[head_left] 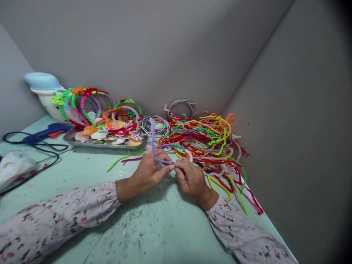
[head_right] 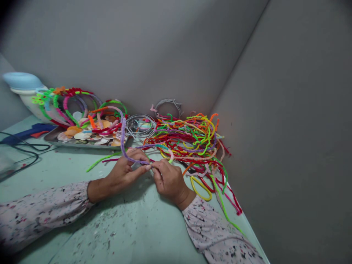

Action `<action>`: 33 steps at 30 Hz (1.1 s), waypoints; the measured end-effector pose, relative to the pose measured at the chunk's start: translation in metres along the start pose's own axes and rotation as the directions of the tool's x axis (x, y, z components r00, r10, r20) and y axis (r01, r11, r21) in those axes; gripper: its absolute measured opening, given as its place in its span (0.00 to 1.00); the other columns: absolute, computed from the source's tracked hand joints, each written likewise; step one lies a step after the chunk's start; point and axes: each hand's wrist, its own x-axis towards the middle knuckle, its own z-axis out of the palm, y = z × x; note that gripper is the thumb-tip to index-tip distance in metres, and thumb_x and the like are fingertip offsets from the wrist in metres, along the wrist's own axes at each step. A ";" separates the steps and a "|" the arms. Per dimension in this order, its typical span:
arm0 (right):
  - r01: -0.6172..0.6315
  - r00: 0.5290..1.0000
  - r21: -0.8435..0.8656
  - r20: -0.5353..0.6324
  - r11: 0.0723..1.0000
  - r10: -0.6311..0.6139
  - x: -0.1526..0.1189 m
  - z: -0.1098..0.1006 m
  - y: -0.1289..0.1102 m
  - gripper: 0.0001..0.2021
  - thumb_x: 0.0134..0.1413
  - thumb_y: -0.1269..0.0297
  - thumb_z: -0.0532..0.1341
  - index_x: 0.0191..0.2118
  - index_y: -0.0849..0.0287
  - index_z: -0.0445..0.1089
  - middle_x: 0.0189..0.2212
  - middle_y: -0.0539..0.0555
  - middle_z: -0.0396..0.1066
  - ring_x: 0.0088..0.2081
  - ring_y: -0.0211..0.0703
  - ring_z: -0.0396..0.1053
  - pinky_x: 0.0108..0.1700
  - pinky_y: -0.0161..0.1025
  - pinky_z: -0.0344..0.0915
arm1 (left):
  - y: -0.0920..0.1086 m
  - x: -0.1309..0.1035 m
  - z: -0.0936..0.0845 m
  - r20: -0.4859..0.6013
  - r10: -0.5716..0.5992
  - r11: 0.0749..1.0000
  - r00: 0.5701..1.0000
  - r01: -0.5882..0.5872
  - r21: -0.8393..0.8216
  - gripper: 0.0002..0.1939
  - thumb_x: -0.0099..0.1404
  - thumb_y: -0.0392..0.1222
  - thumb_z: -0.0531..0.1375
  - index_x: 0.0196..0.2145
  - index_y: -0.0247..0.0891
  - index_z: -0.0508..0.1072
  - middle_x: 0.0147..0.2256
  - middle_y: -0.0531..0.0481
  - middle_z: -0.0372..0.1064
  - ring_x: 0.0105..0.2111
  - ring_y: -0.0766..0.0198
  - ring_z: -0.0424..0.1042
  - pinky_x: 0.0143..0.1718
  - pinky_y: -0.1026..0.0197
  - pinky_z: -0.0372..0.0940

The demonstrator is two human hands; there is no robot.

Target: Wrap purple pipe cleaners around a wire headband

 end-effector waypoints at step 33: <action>-0.019 0.999 0.038 0.032 0.999 0.018 0.001 -0.002 -0.001 0.09 0.55 0.73 0.54 0.42 0.58 0.64 0.33 0.55 0.71 0.38 0.45 0.71 0.41 0.41 0.69 | -0.001 -0.001 0.002 0.012 -0.036 0.999 0.999 0.036 -0.025 0.03 0.61 0.38 0.61 0.30 0.36 0.71 0.30 0.51 0.70 0.33 0.62 0.67 0.40 0.56 0.58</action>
